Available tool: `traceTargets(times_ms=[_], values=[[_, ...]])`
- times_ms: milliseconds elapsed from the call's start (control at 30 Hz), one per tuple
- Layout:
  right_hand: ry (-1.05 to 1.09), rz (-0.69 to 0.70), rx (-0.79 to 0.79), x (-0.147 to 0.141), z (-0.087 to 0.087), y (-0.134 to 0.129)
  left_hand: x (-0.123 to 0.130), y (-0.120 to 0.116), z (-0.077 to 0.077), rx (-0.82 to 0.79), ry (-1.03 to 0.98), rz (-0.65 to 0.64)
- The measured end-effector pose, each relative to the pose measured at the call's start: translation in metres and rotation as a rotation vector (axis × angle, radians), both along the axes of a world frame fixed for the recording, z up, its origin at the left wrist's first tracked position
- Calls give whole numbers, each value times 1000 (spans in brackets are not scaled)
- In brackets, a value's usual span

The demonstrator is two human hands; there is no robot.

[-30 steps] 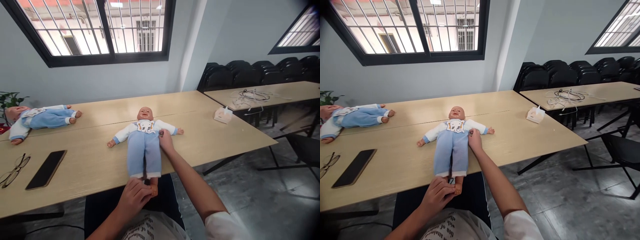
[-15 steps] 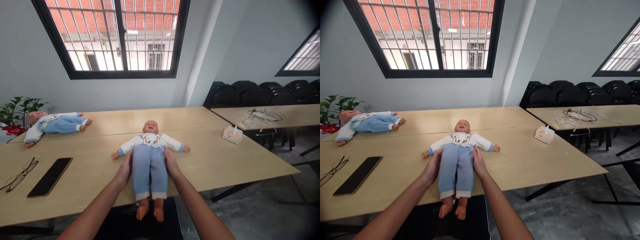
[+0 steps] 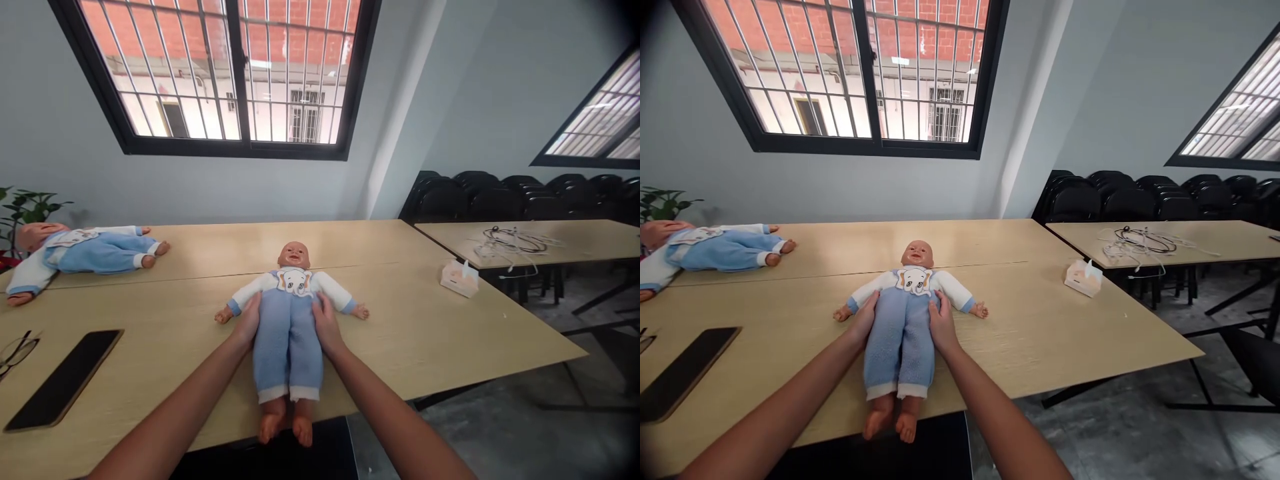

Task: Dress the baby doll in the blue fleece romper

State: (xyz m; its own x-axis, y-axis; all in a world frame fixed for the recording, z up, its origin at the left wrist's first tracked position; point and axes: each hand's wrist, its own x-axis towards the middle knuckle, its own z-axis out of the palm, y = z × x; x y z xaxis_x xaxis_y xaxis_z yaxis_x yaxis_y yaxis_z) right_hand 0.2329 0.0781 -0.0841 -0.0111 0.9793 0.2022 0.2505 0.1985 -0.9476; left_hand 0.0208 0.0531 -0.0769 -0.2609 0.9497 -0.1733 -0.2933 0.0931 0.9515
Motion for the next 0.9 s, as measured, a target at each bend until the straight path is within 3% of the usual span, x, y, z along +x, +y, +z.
traceTargets(times_ms=[167,300,433,567,767,900], values=[[-114,-130,298,-9,2,22,-27,17,-6,86,201,124],[-223,-97,518,-10,8,40,-45,19,-12,132,314,163],[-290,74,596,-7,15,49,-51,21,-16,112,336,136],[-258,213,627,-2,28,41,-46,20,-13,119,338,68],[-396,699,710,-7,53,14,-39,11,-5,193,311,-42],[-528,857,729,-18,60,3,-42,8,-4,241,336,-210]])
